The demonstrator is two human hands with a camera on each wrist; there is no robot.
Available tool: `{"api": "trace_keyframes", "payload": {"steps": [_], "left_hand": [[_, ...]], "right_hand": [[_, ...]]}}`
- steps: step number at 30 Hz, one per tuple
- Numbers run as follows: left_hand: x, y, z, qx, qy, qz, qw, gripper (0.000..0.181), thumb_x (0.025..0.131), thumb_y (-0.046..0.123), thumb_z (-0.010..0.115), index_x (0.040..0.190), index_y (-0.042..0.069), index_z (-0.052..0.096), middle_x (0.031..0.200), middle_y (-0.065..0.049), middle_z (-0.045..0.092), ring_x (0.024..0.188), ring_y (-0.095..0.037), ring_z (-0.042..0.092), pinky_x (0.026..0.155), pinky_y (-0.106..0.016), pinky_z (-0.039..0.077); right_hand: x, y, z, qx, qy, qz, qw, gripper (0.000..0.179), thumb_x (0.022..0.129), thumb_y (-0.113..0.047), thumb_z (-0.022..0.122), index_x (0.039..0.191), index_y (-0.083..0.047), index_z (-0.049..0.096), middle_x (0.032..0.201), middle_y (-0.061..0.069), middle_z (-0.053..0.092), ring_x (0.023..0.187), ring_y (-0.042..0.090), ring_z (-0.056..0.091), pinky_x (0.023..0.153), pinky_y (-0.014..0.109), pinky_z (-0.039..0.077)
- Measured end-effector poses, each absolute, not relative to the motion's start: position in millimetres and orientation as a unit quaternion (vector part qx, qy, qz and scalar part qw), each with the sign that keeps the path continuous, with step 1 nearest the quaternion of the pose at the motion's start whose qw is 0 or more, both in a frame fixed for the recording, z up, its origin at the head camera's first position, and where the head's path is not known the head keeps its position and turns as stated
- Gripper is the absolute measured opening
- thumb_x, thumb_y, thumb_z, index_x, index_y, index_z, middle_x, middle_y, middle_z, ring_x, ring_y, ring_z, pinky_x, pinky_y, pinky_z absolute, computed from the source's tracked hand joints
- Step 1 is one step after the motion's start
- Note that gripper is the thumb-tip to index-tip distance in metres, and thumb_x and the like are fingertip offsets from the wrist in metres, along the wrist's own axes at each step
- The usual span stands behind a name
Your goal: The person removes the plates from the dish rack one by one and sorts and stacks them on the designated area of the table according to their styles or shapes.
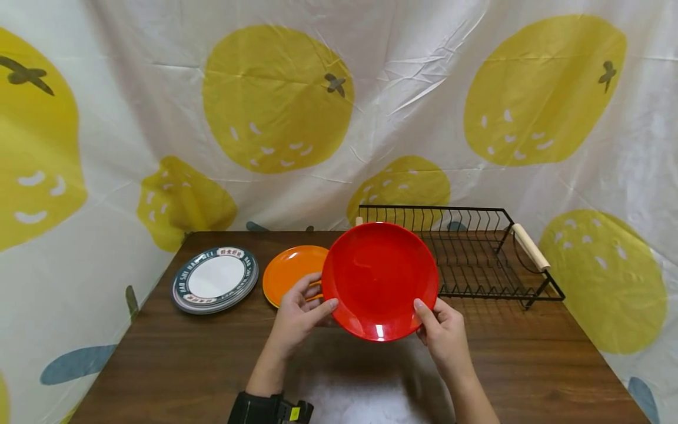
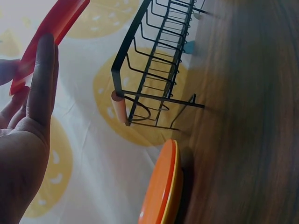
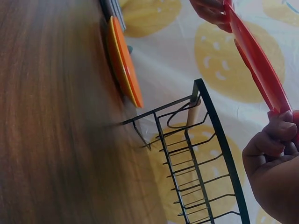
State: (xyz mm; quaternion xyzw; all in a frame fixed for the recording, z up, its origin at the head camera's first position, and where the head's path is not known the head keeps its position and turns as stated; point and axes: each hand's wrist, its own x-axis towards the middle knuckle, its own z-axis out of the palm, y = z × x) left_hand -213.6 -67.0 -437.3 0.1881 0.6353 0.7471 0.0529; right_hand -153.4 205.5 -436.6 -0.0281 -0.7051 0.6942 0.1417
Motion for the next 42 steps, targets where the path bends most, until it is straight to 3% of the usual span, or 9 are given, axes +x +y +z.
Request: {"api": "trace_keyframes", "payload": {"steps": [12, 42], "left_hand": [[-213.1, -65.1, -435.0, 0.179, 0.638, 0.747, 0.05, 0.055, 0.097, 0.0, 0.073, 0.148, -0.004, 0.051, 0.136, -0.037, 0.063, 0.095, -0.014, 0.079, 0.078, -0.033, 0.068], [-212.2, -63.6, -435.5, 0.158, 0.652, 0.739, 0.051, 0.055, 0.096, 0.001, 0.075, 0.147, -0.002, 0.053, 0.135, -0.036, 0.064, 0.094, -0.015, 0.08, 0.076, -0.037, 0.069]], "right_hand": [[-153.0, 205.9, -434.6, -0.021, -0.708, 0.69, 0.148, 0.028, 0.107, -0.011, 0.063, 0.093, 0.013, 0.061, 0.06, -0.002, 0.051, 0.052, 0.005, 0.041, 0.047, 0.017, 0.038], [-151.8, 210.3, -437.5, -0.021, -0.741, 0.656, 0.144, 0.029, 0.107, -0.012, 0.063, 0.084, 0.007, 0.061, 0.057, -0.001, 0.054, 0.049, 0.008, 0.046, 0.045, 0.022, 0.045]]}}
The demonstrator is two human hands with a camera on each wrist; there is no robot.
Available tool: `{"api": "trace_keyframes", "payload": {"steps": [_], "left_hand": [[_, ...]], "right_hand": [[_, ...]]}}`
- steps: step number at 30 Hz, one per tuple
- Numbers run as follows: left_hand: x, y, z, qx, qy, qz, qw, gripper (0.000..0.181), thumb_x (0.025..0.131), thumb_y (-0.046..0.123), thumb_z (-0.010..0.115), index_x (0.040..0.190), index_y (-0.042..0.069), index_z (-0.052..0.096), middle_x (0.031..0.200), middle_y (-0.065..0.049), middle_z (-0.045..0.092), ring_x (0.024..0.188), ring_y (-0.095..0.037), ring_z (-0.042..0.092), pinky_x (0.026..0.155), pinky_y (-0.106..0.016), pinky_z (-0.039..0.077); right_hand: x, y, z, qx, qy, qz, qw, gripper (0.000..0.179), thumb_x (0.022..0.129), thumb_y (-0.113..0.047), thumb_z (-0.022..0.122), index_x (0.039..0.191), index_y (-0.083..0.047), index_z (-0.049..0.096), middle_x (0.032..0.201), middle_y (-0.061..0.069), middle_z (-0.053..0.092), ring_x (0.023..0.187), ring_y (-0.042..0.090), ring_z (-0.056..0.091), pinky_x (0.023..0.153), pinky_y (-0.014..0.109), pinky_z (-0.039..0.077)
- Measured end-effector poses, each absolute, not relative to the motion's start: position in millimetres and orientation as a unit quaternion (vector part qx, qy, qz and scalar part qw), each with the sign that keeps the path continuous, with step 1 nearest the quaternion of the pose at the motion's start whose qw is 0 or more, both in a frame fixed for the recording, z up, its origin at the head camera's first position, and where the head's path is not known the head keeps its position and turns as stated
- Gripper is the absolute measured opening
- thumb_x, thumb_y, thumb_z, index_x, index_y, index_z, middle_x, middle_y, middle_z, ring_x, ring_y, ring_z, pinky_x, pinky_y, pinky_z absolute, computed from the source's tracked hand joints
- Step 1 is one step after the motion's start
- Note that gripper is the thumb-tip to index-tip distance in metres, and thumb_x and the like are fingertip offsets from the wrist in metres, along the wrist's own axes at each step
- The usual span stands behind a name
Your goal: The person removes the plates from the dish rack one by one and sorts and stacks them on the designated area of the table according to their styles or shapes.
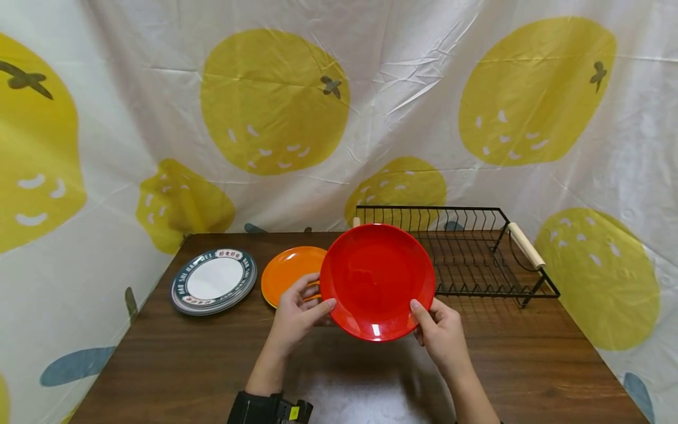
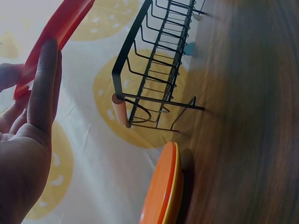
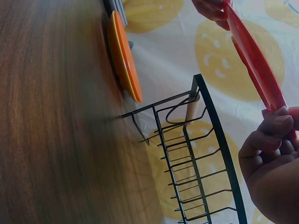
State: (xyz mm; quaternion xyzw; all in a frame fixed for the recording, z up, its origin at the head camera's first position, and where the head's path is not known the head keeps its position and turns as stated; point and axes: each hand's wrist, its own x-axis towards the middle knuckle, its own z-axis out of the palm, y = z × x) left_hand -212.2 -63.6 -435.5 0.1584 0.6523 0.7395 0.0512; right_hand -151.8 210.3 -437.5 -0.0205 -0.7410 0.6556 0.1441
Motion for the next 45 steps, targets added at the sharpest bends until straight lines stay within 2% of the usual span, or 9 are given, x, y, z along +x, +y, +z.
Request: {"api": "trace_keyframes", "payload": {"steps": [10, 18, 22, 28, 35, 40, 45], "left_hand": [[-212.7, -63.0, -431.0, 0.156, 0.649, 0.742, 0.051, 0.056, 0.097, 0.0, 0.073, 0.149, -0.001, 0.052, 0.135, -0.036, 0.063, 0.092, -0.015, 0.079, 0.075, -0.033, 0.068], [-209.1, -66.0, -425.5, 0.166, 0.641, 0.747, 0.06, 0.058, 0.098, 0.003, 0.074, 0.151, -0.002, 0.05, 0.137, -0.035, 0.063, 0.096, -0.015, 0.08, 0.076, -0.036, 0.069], [-207.4, -68.4, -420.2, 0.171, 0.627, 0.757, 0.065, 0.059, 0.098, 0.003, 0.073, 0.152, -0.001, 0.049, 0.135, -0.027, 0.066, 0.097, -0.017, 0.08, 0.075, -0.039, 0.069], [-203.9, -71.5, -414.3, 0.191, 0.599, 0.775, 0.055, 0.057, 0.099, 0.002, 0.072, 0.15, -0.002, 0.049, 0.125, -0.004, 0.074, 0.096, -0.017, 0.081, 0.075, -0.037, 0.068], [-204.0, -69.5, -410.1, 0.173, 0.566, 0.806, 0.023, 0.052, 0.1, -0.005, 0.066, 0.149, -0.003, 0.048, 0.121, 0.003, 0.077, 0.093, -0.015, 0.081, 0.074, -0.035, 0.068], [-207.0, -68.1, -406.8, 0.125, 0.554, 0.823, -0.018, 0.051, 0.1, -0.006, 0.066, 0.148, -0.002, 0.052, 0.119, 0.002, 0.077, 0.093, -0.017, 0.081, 0.072, -0.035, 0.068], [-213.0, -70.6, -409.3, 0.064, 0.526, 0.845, -0.069, 0.051, 0.1, -0.007, 0.065, 0.149, 0.0, 0.053, 0.123, -0.005, 0.074, 0.095, -0.019, 0.08, 0.071, -0.037, 0.068]], "right_hand": [[-153.5, 210.7, -436.9, -0.016, -0.736, 0.66, 0.151, 0.03, 0.106, -0.011, 0.064, 0.084, 0.01, 0.061, 0.057, -0.002, 0.055, 0.048, 0.008, 0.047, 0.045, 0.022, 0.044], [-153.4, 210.7, -432.7, -0.035, -0.718, 0.68, 0.145, 0.031, 0.105, -0.014, 0.067, 0.084, 0.008, 0.062, 0.059, -0.001, 0.057, 0.05, 0.01, 0.048, 0.047, 0.023, 0.046], [-152.9, 210.4, -429.1, -0.031, -0.714, 0.684, 0.147, 0.033, 0.104, -0.013, 0.068, 0.081, 0.009, 0.061, 0.058, -0.001, 0.056, 0.05, 0.012, 0.048, 0.047, 0.024, 0.046], [-148.8, 206.9, -415.1, -0.024, -0.72, 0.677, 0.153, 0.035, 0.106, -0.017, 0.066, 0.079, 0.005, 0.063, 0.057, 0.001, 0.057, 0.05, 0.016, 0.051, 0.048, 0.027, 0.049], [-144.5, 204.9, -409.3, 0.03, -0.706, 0.689, 0.161, 0.025, 0.109, -0.014, 0.058, 0.089, -0.003, 0.068, 0.058, 0.002, 0.058, 0.053, 0.017, 0.053, 0.054, 0.028, 0.053], [-143.1, 204.7, -410.6, 0.078, -0.69, 0.694, 0.188, 0.023, 0.11, -0.005, 0.051, 0.107, 0.008, 0.071, 0.072, 0.0, 0.071, 0.053, 0.013, 0.056, 0.061, 0.026, 0.055], [-143.0, 205.3, -412.2, 0.073, -0.691, 0.696, 0.179, 0.027, 0.11, -0.006, 0.054, 0.117, 0.015, 0.069, 0.08, -0.003, 0.076, 0.053, 0.01, 0.058, 0.062, 0.024, 0.055]]}}
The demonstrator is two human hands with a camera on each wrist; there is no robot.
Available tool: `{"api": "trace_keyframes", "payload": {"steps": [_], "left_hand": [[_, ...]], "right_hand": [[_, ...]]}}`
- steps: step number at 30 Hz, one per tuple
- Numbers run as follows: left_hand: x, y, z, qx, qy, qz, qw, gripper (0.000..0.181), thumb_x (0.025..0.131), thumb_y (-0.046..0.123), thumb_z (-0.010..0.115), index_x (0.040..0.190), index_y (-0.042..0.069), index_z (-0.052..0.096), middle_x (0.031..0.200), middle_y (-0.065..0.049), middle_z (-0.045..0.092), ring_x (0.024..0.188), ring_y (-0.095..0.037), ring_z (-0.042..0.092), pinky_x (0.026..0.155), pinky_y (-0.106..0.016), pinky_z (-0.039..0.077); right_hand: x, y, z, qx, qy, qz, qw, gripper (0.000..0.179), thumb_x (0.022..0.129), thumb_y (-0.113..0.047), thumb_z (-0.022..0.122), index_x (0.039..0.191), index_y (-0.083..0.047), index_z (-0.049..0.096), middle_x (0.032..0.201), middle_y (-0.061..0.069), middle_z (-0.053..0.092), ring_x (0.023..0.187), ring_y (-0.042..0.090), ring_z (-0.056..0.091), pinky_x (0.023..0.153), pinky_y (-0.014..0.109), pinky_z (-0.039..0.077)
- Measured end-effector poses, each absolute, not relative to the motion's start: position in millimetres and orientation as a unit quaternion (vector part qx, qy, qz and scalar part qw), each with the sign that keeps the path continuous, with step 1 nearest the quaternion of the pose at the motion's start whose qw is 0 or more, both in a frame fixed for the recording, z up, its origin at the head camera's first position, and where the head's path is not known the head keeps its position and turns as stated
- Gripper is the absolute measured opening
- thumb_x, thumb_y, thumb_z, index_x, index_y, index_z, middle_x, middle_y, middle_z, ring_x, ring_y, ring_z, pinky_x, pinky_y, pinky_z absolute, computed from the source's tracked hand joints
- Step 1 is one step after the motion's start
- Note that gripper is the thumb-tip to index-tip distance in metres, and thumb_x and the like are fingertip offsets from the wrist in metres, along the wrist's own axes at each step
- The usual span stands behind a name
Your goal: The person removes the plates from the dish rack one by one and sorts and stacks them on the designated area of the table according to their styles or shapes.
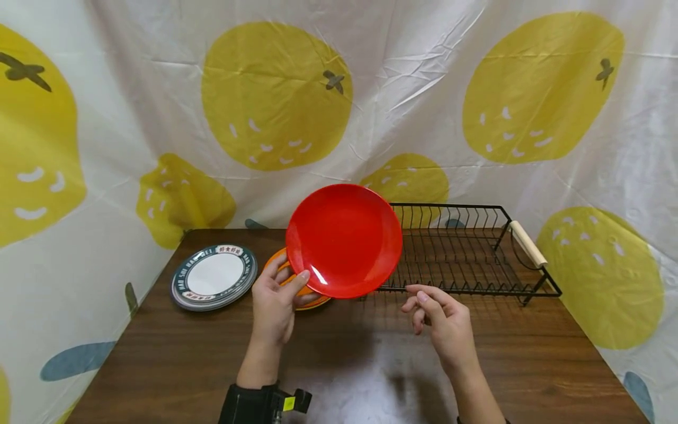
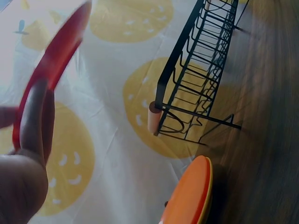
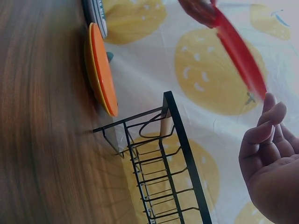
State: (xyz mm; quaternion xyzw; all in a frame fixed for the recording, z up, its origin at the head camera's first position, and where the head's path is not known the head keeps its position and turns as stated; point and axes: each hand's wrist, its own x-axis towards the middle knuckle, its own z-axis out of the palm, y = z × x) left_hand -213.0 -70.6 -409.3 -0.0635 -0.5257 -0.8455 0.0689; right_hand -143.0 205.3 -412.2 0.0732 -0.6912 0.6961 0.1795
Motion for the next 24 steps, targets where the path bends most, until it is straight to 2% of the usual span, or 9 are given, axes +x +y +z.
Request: {"api": "trace_keyframes", "payload": {"steps": [9, 15, 21, 24], "left_hand": [[-222.5, -86.9, -427.8, 0.1, -0.499, -0.858, 0.066, 0.052, 0.103, 0.006, 0.068, 0.151, 0.008, 0.05, 0.141, -0.014, 0.061, 0.106, -0.017, 0.078, 0.084, -0.036, 0.067], [-226.0, -94.8, -441.0, 0.152, -0.49, -0.855, 0.076, 0.061, 0.104, 0.005, 0.066, 0.159, 0.008, 0.041, 0.15, -0.015, 0.054, 0.113, -0.019, 0.074, 0.087, -0.035, 0.067], [-229.0, -97.7, -458.3, 0.183, -0.496, -0.847, 0.058, 0.073, 0.105, 0.007, 0.065, 0.166, 0.008, 0.025, 0.162, -0.02, 0.044, 0.131, -0.029, 0.064, 0.088, -0.035, 0.066], [-231.9, -97.6, -468.2, 0.192, -0.502, -0.842, 0.046, 0.075, 0.105, 0.007, 0.065, 0.167, 0.007, 0.023, 0.164, -0.023, 0.042, 0.135, -0.033, 0.062, 0.088, -0.036, 0.067]], "right_hand": [[-143.3, 204.0, -415.9, 0.054, -0.705, 0.689, 0.16, 0.02, 0.109, -0.006, 0.056, 0.114, 0.003, 0.073, 0.084, -0.001, 0.076, 0.055, 0.011, 0.058, 0.058, 0.025, 0.055], [-144.1, 202.2, -414.4, 0.043, -0.715, 0.68, 0.157, 0.026, 0.109, -0.008, 0.057, 0.119, 0.014, 0.068, 0.084, -0.001, 0.076, 0.054, 0.012, 0.058, 0.059, 0.026, 0.055], [-143.1, 200.8, -414.7, 0.033, -0.719, 0.677, 0.154, 0.022, 0.109, -0.009, 0.058, 0.116, 0.007, 0.072, 0.084, -0.002, 0.076, 0.054, 0.013, 0.058, 0.059, 0.026, 0.055], [-142.3, 200.0, -415.2, 0.031, -0.721, 0.676, 0.152, 0.022, 0.108, -0.009, 0.058, 0.117, 0.006, 0.072, 0.084, -0.003, 0.076, 0.054, 0.012, 0.058, 0.059, 0.026, 0.055]]}}
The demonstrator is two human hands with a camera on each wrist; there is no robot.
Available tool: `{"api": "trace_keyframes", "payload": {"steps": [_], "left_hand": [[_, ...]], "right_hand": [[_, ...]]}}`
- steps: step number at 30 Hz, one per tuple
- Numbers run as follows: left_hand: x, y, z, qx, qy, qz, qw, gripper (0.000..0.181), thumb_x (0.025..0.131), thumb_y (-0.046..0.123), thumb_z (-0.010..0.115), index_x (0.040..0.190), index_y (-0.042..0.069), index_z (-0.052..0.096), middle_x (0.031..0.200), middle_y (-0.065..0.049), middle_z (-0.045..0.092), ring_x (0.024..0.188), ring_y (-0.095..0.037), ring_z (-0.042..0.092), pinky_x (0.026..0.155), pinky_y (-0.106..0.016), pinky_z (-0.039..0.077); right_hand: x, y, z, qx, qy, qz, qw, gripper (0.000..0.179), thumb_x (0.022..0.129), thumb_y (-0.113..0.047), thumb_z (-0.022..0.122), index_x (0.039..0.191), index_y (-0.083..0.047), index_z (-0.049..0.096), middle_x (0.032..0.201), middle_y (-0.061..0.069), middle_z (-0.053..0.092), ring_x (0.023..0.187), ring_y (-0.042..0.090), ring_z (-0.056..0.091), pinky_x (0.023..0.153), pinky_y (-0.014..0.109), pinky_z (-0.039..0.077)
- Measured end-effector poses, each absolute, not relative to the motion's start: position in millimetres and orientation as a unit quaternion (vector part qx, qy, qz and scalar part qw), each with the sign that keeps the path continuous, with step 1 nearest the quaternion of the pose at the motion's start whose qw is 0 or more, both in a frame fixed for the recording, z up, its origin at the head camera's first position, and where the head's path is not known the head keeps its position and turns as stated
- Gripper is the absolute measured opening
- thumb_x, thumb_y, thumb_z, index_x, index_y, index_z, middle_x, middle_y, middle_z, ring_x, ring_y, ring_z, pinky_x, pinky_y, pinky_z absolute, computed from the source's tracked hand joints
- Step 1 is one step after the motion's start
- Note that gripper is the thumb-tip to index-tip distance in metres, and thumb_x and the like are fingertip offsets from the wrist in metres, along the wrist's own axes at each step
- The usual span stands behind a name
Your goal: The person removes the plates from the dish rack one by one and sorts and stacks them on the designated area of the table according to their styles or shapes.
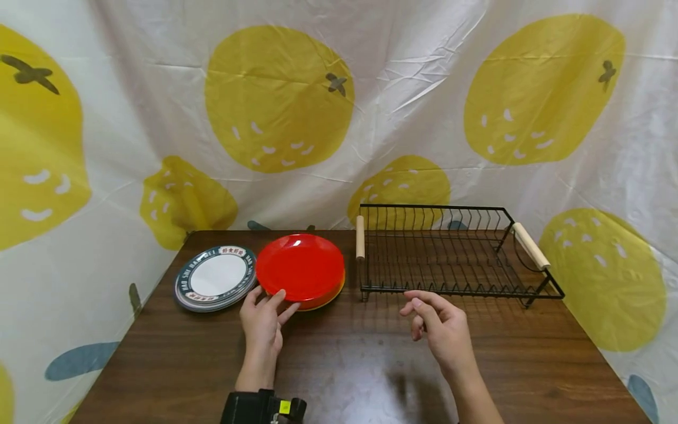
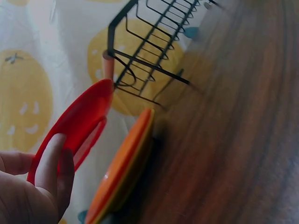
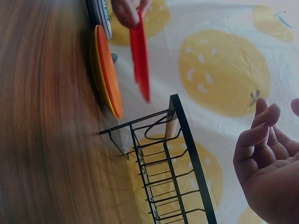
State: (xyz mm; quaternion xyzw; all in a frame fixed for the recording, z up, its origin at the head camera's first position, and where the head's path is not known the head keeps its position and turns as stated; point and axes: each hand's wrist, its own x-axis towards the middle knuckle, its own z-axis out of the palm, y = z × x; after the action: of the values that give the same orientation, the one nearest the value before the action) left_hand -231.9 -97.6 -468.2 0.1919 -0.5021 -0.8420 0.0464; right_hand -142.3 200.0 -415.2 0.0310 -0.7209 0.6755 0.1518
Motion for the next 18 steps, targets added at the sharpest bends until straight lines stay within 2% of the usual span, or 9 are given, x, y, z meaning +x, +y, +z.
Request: {"api": "trace_keyframes", "payload": {"steps": [9, 15, 18], "left_hand": [[-237.0, -95.3, -488.9, 0.203, -0.516, -0.832, 0.024, 0.073, 0.105, 0.01, 0.065, 0.166, 0.004, 0.024, 0.161, -0.025, 0.045, 0.134, -0.035, 0.065, 0.089, -0.038, 0.066], [-236.8, -95.8, -493.6, 0.207, -0.522, -0.827, 0.012, 0.072, 0.105, 0.011, 0.066, 0.165, 0.001, 0.028, 0.151, -0.025, 0.049, 0.114, -0.022, 0.073, 0.089, -0.036, 0.066], [-238.4, -95.3, -491.7, 0.204, -0.529, -0.824, 0.012, 0.07, 0.105, 0.015, 0.067, 0.165, 0.001, 0.031, 0.148, -0.025, 0.05, 0.112, -0.022, 0.074, 0.09, -0.034, 0.066]], "right_hand": [[-141.3, 201.0, -417.2, 0.033, -0.722, 0.675, 0.146, 0.022, 0.109, -0.011, 0.058, 0.117, 0.004, 0.073, 0.085, -0.001, 0.076, 0.055, 0.013, 0.059, 0.058, 0.028, 0.056], [-139.9, 201.7, -418.2, 0.039, -0.722, 0.676, 0.143, 0.023, 0.109, -0.011, 0.058, 0.117, 0.005, 0.072, 0.086, -0.001, 0.076, 0.055, 0.014, 0.059, 0.058, 0.027, 0.056], [-140.1, 201.7, -417.7, 0.037, -0.723, 0.676, 0.141, 0.023, 0.109, -0.011, 0.057, 0.117, 0.004, 0.072, 0.086, -0.001, 0.076, 0.055, 0.013, 0.059, 0.057, 0.027, 0.056]]}}
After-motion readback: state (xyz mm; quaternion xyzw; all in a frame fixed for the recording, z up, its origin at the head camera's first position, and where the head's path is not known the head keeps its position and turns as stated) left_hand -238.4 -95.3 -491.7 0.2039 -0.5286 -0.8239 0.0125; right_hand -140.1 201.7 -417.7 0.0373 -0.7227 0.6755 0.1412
